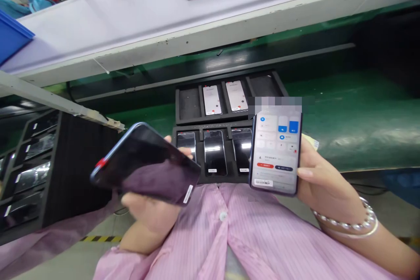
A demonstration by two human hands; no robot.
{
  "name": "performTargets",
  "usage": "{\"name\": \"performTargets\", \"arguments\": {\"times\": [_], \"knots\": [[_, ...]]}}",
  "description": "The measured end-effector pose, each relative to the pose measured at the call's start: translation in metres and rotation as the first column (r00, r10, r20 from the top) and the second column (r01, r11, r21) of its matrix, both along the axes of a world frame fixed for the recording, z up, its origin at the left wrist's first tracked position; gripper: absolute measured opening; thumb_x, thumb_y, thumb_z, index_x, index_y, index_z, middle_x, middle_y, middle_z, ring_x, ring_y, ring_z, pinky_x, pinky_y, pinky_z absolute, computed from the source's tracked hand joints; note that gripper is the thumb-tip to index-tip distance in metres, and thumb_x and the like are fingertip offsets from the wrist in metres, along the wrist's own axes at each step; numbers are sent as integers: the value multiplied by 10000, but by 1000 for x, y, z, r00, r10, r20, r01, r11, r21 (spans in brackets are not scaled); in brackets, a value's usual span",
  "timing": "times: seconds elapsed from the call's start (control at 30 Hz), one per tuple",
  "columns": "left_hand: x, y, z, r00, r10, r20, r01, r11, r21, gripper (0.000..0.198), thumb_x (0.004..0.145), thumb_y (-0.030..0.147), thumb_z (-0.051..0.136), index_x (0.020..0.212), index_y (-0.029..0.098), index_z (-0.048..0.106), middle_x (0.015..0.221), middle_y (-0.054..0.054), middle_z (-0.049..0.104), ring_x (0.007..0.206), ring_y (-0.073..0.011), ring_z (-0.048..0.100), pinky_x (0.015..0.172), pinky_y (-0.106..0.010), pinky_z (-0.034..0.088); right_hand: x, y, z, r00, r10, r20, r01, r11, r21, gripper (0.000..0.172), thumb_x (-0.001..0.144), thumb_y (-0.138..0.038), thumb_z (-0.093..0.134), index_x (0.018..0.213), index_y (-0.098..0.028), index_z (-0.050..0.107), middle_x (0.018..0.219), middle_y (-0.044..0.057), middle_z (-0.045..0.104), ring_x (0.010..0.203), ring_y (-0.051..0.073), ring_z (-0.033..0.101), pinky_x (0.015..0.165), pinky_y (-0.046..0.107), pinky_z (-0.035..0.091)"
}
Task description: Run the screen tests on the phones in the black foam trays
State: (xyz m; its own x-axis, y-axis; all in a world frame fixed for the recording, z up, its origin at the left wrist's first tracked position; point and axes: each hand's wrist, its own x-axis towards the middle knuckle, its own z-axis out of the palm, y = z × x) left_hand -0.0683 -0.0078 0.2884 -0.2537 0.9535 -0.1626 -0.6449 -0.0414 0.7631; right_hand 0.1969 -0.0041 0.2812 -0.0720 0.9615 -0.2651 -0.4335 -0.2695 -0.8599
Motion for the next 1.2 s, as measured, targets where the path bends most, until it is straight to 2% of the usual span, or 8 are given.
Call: {"name": "performTargets", "arguments": {"times": [0.1,0.2,0.3,0.43,0.67,0.83,1.03,1.2], "knots": [[3,11,-6,993,-119,3,119,993,-10,703,802,795,698,1285,284,714,1172,-50,777,979,-313,761,836,-430,650,1,0,-2,1000,-12,16,12,1000,-18,692,666,-436,924,1283,-334,628,1283,64,725,1100,289,736,803,357,669],[4,22,-19,963,-248,109,266,942,-204,635,982,696,487,1340,207,674,1172,-123,769,936,-309,769,776,-426,641,2,1,-4,998,-36,44,37,999,-31,780,679,-420,904,1387,-351,586,1380,72,674,1140,297,718,800,361,666],[6,26,-29,941,-305,151,339,878,-339,633,1026,640,406,1373,156,622,1124,-155,767,942,-322,763,830,-467,622,3,1,-4,998,-17,52,19,999,-39,855,698,-455,859,1481,-371,527,1452,100,622,1137,341,713,785,428,667],[8,24,-30,937,-322,137,348,899,-268,556,915,534,627,1374,224,576,1260,-98,727,1225,-341,674,1078,-526,519,1,1,1,999,50,5,-50,997,-63,862,726,-460,800,1527,-432,482,1577,64,514,1289,373,632,898,506,638],[7,19,-35,829,-544,129,558,819,-135,876,642,256,770,1451,299,437,1374,-72,640,1350,-365,568,1129,-555,441,-2,-1,7,987,157,20,-154,983,-103,949,721,-496,836,1566,-494,405,1641,58,430,1361,382,574,972,525,604],[8,17,-43,795,-601,84,606,783,-138,990,609,181,828,1469,310,355,1409,-91,608,1384,-376,542,1143,-580,422,-4,-2,3,988,118,97,-103,983,-152,1044,674,-486,871,1583,-515,358,1623,73,450,1338,397,589,915,533,628],[7,13,-46,770,-638,16,634,762,-128,1103,609,181,911,1510,318,290,1456,-115,577,1370,-370,563,1128,-575,446,-5,-5,-1,993,67,99,-51,987,-151,945,718,-464,835,1558,-483,402,1605,53,473,1322,357,604,911,482,635],[6,12,-47,742,-670,-36,659,738,-145,1207,628,189,936,1582,345,214,1494,-124,547,1373,-360,559,1128,-567,448,-4,-5,-15,997,55,59,-53,998,-45,1019,674,-344,881,1557,-505,398,1602,55,478,1234,349,666,862,477,661]]}}
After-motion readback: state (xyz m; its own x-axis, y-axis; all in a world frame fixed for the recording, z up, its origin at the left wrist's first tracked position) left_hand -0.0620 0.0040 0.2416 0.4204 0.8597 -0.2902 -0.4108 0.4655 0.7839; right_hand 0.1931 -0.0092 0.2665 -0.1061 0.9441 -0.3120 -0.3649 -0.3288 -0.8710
